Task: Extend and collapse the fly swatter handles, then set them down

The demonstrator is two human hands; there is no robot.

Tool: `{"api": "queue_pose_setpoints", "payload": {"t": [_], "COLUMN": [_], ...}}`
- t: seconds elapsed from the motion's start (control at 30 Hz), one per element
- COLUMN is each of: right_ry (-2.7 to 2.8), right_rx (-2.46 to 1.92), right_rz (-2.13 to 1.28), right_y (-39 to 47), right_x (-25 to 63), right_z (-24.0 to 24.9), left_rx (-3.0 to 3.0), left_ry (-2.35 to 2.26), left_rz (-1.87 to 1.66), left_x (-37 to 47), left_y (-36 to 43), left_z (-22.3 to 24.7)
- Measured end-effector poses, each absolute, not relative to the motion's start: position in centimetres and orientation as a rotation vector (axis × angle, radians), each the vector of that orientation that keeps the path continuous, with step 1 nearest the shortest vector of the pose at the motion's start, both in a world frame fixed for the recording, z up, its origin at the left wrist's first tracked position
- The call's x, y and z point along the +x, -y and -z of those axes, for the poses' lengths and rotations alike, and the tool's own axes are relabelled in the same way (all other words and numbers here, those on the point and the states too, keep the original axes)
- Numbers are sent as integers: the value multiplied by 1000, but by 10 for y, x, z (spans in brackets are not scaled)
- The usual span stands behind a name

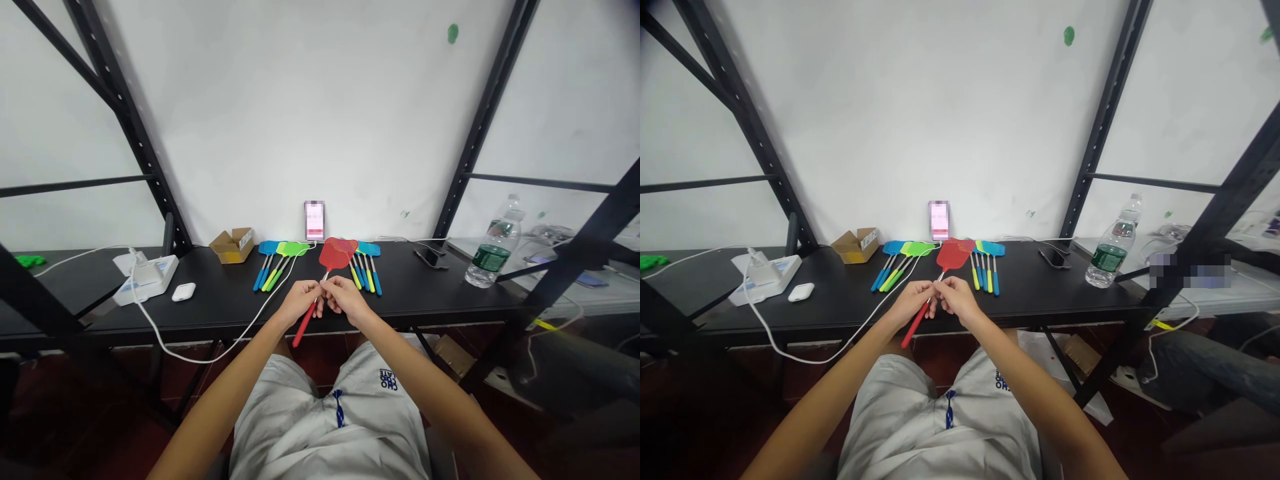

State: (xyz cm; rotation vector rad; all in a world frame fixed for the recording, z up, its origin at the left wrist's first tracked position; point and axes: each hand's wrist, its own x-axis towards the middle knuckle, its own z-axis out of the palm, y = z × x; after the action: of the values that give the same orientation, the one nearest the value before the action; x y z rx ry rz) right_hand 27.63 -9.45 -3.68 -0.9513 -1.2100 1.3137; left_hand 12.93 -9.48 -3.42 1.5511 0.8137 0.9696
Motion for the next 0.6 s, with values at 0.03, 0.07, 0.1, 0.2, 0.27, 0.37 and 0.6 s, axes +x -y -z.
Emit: {"api": "queue_pose_setpoints", "payload": {"t": [0.03,0.07,0.1,0.2,0.27,0.37,0.6], "right_ry": [1219,1214,1207,1208,1206,1150,938], "right_rx": [-960,-966,-967,-965,-961,-967,-1276], "right_rz": [-1315,-1317,-1321,-1322,-1279,-1170,-695], "right_y": [97,98,99,99,94,79,7], "right_x": [275,274,274,277,284,307,422], "right_z": [36,35,34,29,26,20,23], "left_rx": [1563,1581,1604,1708,1778,1885,2375], "left_ry": [-812,-813,-816,-821,-818,-851,-1663], "left_rz": [-970,-968,-966,-958,-952,-975,-1186], "left_x": [130,131,133,140,143,137,77], "left_y": [95,95,96,102,108,115,91], "left_z": [34,34,35,33,28,13,-8]}}
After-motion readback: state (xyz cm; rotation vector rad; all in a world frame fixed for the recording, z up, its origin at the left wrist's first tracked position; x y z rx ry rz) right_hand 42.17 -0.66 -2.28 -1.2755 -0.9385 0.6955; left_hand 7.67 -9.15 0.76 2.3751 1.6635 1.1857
